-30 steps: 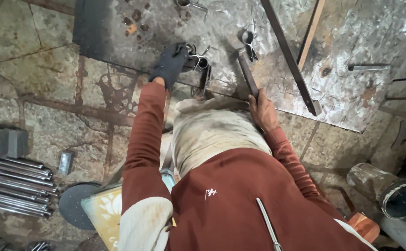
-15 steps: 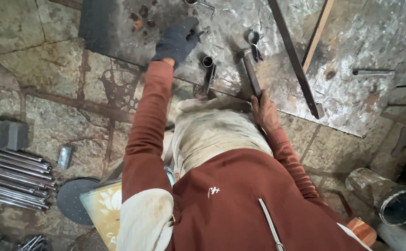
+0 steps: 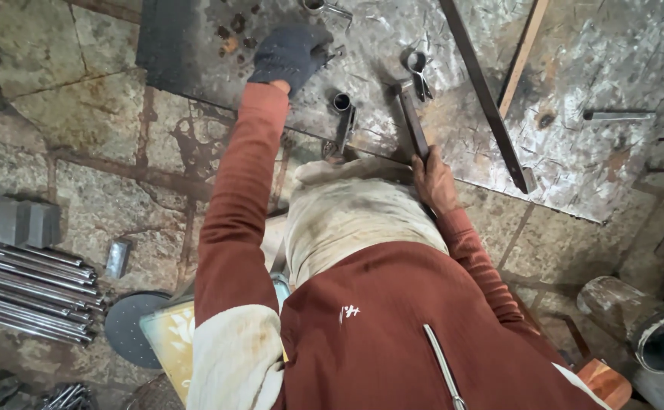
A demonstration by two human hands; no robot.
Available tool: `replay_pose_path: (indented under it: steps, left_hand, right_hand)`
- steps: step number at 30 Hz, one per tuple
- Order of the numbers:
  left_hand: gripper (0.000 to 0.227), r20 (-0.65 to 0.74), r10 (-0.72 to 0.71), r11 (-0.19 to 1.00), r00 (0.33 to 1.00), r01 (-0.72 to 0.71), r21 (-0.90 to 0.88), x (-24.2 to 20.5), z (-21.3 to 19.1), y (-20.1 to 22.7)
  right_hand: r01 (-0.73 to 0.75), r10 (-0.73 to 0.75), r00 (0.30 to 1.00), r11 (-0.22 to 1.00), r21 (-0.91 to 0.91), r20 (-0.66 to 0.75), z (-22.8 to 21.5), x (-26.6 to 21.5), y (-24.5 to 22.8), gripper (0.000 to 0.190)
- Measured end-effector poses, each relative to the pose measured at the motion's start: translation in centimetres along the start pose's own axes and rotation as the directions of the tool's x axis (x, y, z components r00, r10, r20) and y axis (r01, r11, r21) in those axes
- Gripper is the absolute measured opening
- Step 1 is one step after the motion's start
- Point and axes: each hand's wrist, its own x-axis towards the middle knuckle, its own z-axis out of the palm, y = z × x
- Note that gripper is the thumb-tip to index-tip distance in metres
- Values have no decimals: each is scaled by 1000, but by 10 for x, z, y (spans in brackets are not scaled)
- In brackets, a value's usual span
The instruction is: The person repeatedly strikes a small metal piece on a workbench with a hammer, holding it with a gloved left hand. They pause to reposition the piece and continue hammering until the end of the clip.
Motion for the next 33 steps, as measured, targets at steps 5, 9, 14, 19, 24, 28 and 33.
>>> replay_pose_path:
  steps: [5,9,14,19,24,28,33]
  left_hand:
    - [28,78,-38,998,996,34,61,13,-8,11]
    - [35,150,-17,992,989,-2,126,14,-14,19]
    - [24,5,4,1000,1000,-4,-7,17,17,16]
    - [37,-171,-145,854,974,36,-519,50,74,19]
    - [32,-71,-66,998,995,66,-13,74,40,64]
    - [31,-67,42,999,997,-42,-2,89,33,67]
    - [23,75,2,1000,997,0,-24,103,41,56]
  right_hand:
    - [1,-1,1000,1000,-9,1,5,-2,7,26]
    - [11,-11,1000,1000,4,-12,9,0,8,27]
    - [48,-47,998,999,10,-31,8,0,8,30]
    - [50,-51,996,999,-17,-76,9,0,16,37]
    - [-23,21,999,999,-42,-42,6,-3,9,38]
    - [-9,6,998,999,-40,-59,6,-2,9,38]
    - [-4,3,997,1000,-8,-74,-14,0,-17,31]
